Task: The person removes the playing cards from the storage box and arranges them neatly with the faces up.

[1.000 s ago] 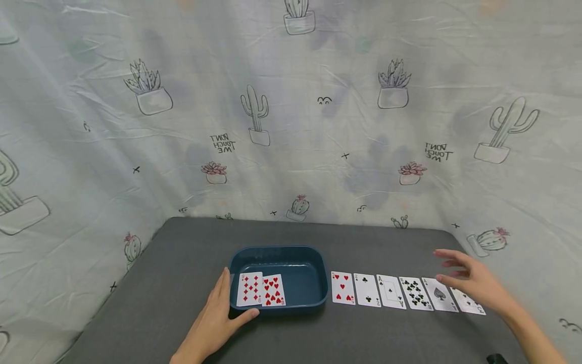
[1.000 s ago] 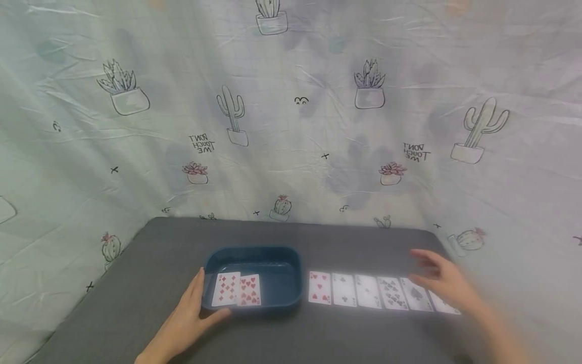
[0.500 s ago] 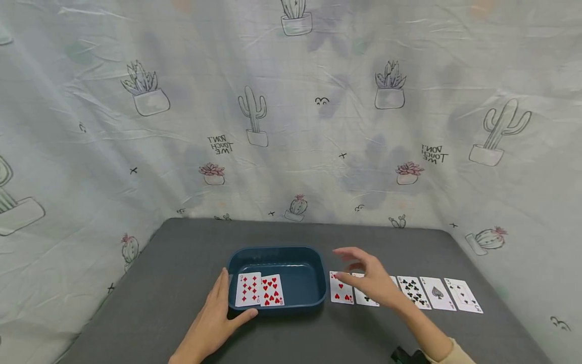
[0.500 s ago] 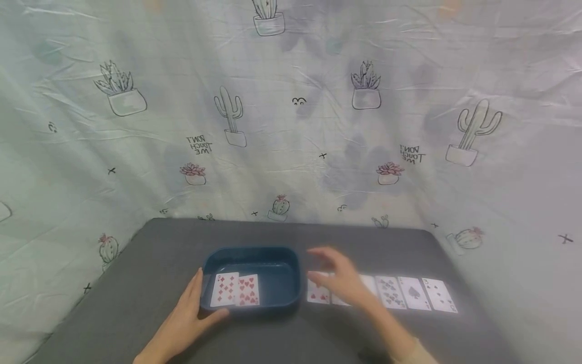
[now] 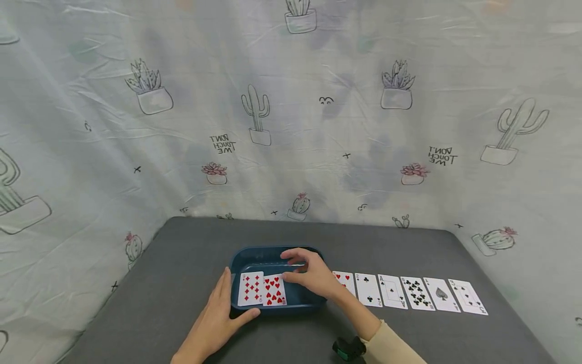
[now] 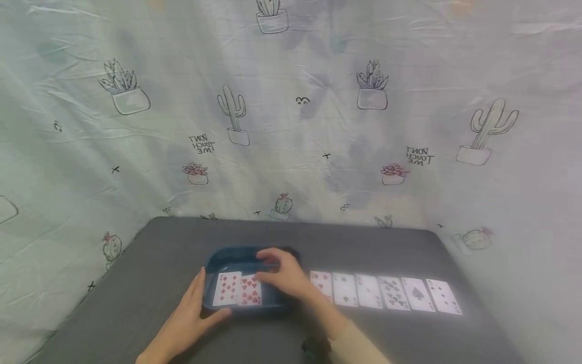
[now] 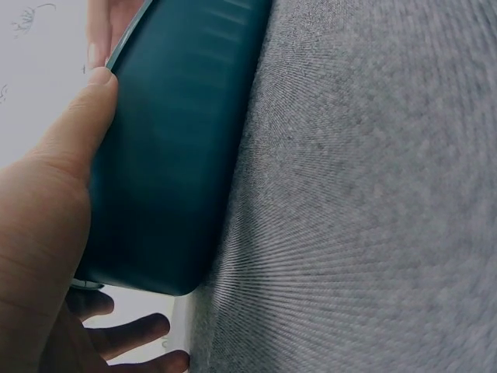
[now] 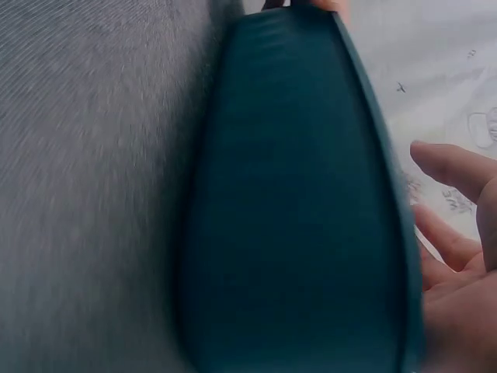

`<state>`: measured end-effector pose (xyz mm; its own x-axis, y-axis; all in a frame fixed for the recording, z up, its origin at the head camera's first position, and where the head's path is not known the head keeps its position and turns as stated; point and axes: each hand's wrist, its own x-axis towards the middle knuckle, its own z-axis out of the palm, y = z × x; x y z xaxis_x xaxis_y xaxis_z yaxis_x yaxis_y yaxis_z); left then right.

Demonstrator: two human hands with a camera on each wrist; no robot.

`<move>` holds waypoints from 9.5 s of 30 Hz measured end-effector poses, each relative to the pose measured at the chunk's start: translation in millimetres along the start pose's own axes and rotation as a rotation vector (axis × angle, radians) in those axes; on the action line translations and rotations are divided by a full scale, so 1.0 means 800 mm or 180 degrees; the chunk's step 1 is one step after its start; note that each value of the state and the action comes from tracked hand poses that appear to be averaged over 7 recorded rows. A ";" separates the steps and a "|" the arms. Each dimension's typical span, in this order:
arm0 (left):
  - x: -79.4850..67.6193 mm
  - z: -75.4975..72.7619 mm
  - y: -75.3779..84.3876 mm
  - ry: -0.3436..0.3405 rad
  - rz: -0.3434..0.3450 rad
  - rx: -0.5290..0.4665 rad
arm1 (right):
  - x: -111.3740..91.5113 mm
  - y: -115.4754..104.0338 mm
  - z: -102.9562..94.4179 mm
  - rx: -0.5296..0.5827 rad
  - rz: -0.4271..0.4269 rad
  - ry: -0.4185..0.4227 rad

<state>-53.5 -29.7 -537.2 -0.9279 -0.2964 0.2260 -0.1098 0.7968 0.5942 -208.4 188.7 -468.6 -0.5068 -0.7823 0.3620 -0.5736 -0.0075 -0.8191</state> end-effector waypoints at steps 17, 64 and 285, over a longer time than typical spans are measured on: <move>-0.001 -0.002 -0.005 0.0007 0.0028 0.0006 | 0.043 0.041 0.050 -0.0040 0.0146 -0.0328; -0.001 0.002 -0.008 0.0021 0.0077 -0.0029 | 0.052 0.057 0.071 -0.1402 0.0167 -0.0788; -0.002 0.005 -0.005 -0.0029 0.0077 0.0001 | 0.043 0.058 0.069 -0.1383 0.0278 -0.0382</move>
<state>-53.1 -30.4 -543.2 -0.9335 -0.2722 0.2335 -0.0872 0.8038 0.5885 -216.5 127.2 -518.7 -0.5018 -0.8352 0.2248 -0.7617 0.3036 -0.5723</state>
